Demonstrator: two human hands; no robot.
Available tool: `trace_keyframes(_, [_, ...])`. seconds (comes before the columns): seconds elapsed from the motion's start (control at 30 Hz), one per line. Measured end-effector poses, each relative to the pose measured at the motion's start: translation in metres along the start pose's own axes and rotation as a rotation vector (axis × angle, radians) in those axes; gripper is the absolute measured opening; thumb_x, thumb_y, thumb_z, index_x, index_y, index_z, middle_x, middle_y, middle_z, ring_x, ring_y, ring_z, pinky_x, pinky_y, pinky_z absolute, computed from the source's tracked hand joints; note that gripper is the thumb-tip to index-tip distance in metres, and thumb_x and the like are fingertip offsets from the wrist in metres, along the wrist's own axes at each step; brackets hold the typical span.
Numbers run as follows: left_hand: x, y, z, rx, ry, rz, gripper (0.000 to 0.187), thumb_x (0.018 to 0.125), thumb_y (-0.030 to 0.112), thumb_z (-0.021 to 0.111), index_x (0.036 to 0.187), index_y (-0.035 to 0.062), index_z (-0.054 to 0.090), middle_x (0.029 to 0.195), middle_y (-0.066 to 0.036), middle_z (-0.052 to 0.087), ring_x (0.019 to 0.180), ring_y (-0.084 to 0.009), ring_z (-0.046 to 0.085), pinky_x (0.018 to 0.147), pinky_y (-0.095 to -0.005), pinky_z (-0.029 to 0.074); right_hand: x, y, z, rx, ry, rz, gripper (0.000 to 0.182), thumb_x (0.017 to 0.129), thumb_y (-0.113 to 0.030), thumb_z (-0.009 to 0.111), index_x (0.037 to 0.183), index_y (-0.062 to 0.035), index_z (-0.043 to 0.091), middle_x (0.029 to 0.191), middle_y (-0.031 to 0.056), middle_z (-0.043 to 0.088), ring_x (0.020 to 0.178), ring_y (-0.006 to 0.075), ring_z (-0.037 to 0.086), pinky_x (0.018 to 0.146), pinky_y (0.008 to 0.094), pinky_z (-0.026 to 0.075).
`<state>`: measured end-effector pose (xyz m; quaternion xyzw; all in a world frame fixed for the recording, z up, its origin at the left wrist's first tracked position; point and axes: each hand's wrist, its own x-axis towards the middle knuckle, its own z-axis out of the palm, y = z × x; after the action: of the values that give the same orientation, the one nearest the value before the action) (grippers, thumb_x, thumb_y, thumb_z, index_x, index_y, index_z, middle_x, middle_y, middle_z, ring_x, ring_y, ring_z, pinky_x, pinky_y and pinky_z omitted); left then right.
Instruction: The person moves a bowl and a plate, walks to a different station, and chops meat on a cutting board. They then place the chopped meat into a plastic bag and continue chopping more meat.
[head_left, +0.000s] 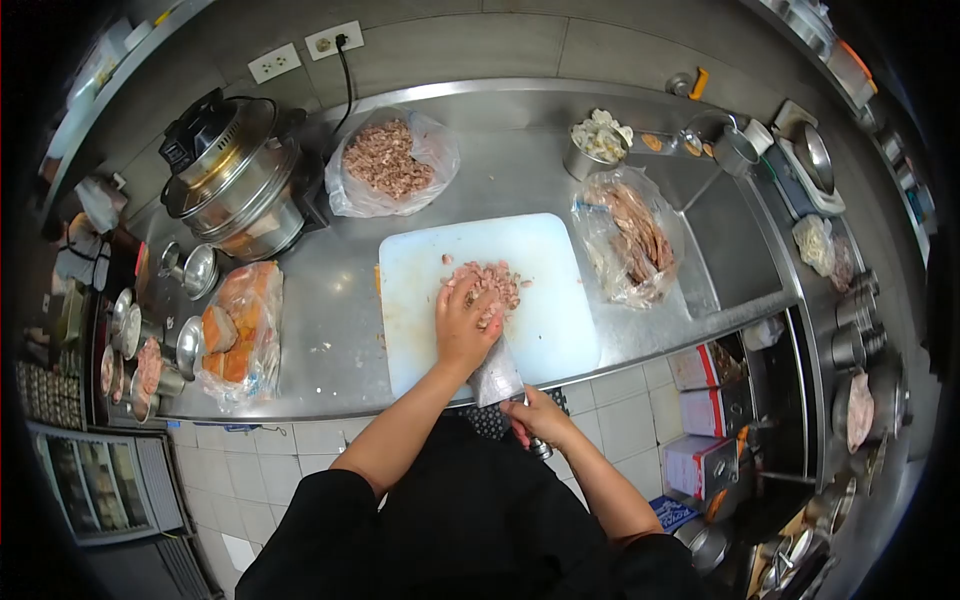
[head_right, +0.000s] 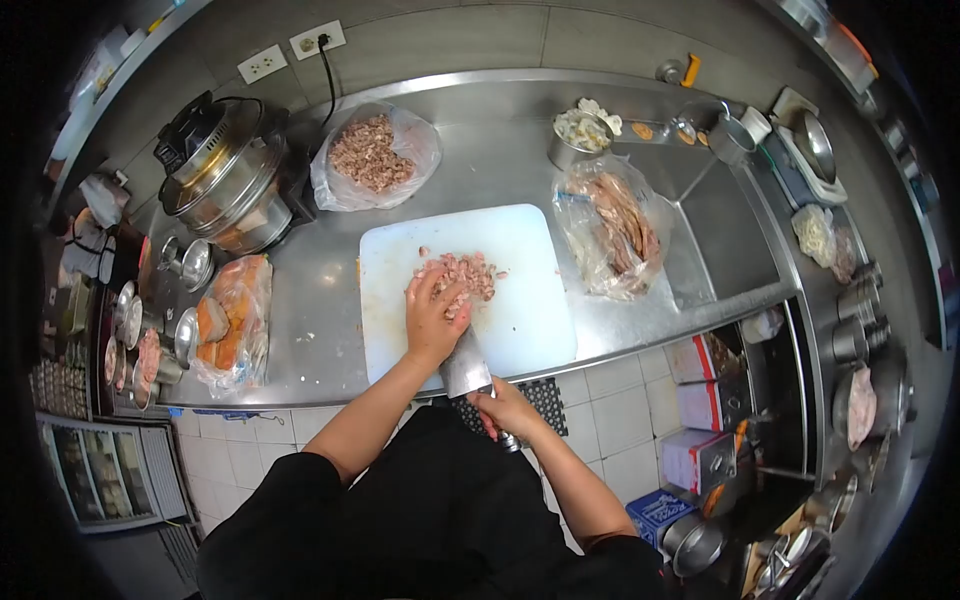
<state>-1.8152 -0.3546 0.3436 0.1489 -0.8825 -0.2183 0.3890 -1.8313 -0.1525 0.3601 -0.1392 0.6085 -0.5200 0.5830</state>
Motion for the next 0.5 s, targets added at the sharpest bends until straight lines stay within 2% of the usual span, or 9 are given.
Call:
trace_keyframes(0.1, [0.034, -0.006, -0.018, 0.050, 0.030, 0.019, 0.036, 0.077, 0.022, 0.075, 0.111, 0.0133, 0.069, 0.128, -0.015, 0.054, 0.123, -0.0408, 0.045, 0.106, -0.0512, 0.035, 0.012, -0.029, -0.001, -0.067, -0.037, -0.059, 0.019, 0.095, -0.019, 0.059, 0.099, -0.0032, 0.049, 0.055, 0.0032, 0.050, 0.040, 0.0146, 0.050, 0.038, 0.0289, 0.041])
trace_keyframes(0.17, [0.066, -0.021, -0.025, 0.046, 0.112, 0.087, 0.038, 0.076, 0.022, 0.074, 0.111, 0.0104, 0.068, 0.130, -0.015, 0.053, 0.123, -0.0396, 0.046, 0.107, -0.0526, 0.032, 0.024, -0.067, 0.004, -0.138, -0.030, -0.110, 0.018, 0.095, -0.017, 0.057, 0.102, -0.0029, 0.049, 0.055, 0.0036, 0.051, 0.040, 0.0143, 0.050, 0.039, 0.0292, 0.041])
trace_keyframes(0.27, [0.127, -0.059, -0.028, 0.075, 0.205, 0.008, 0.035, 0.079, 0.025, 0.073, 0.112, 0.0132, 0.070, 0.133, -0.014, 0.053, 0.124, -0.0413, 0.046, 0.106, -0.0512, 0.036, 0.070, -0.133, 0.008, -0.312, -0.029, -0.228, 0.021, 0.094, -0.018, 0.057, 0.106, -0.0022, 0.049, 0.054, 0.0041, 0.051, 0.039, 0.0144, 0.049, 0.040, 0.0298, 0.041])
trace_keyframes(0.37, [0.203, -0.122, -0.024, 0.035, 0.276, -0.030, 0.034, 0.080, 0.024, 0.072, 0.113, 0.0142, 0.070, 0.134, -0.013, 0.054, 0.125, -0.0407, 0.045, 0.106, -0.0480, 0.038, 0.128, -0.203, 0.016, -0.335, 0.014, -0.207, 0.021, 0.094, -0.020, 0.057, 0.105, -0.0035, 0.050, 0.055, 0.0040, 0.052, 0.039, 0.0145, 0.050, 0.039, 0.0299, 0.041])
trace_keyframes(0.43, [0.248, -0.182, -0.008, -0.008, 0.288, -0.043, 0.033, 0.082, 0.025, 0.071, 0.113, 0.0142, 0.070, 0.133, -0.012, 0.054, 0.126, -0.0406, 0.045, 0.106, -0.0466, 0.038, 0.151, -0.238, 0.028, -0.095, 0.061, -0.078, 0.019, 0.094, -0.018, 0.058, 0.099, -0.0015, 0.049, 0.053, 0.0039, 0.050, 0.038, 0.0144, 0.048, 0.038, 0.0287, 0.041])
trace_keyframes(0.5, [0.275, -0.249, 0.021, 0.093, 0.195, -0.163, 0.043, 0.087, 0.032, 0.063, 0.128, 0.0174, 0.062, 0.143, -0.010, 0.047, 0.134, -0.0389, 0.038, 0.111, -0.0523, 0.031, 0.157, -0.240, 0.033, -0.113, 0.102, -0.082, 0.020, 0.093, -0.018, 0.058, 0.100, -0.0014, 0.048, 0.053, 0.0039, 0.048, 0.037, 0.0144, 0.047, 0.037, 0.0285, 0.041])
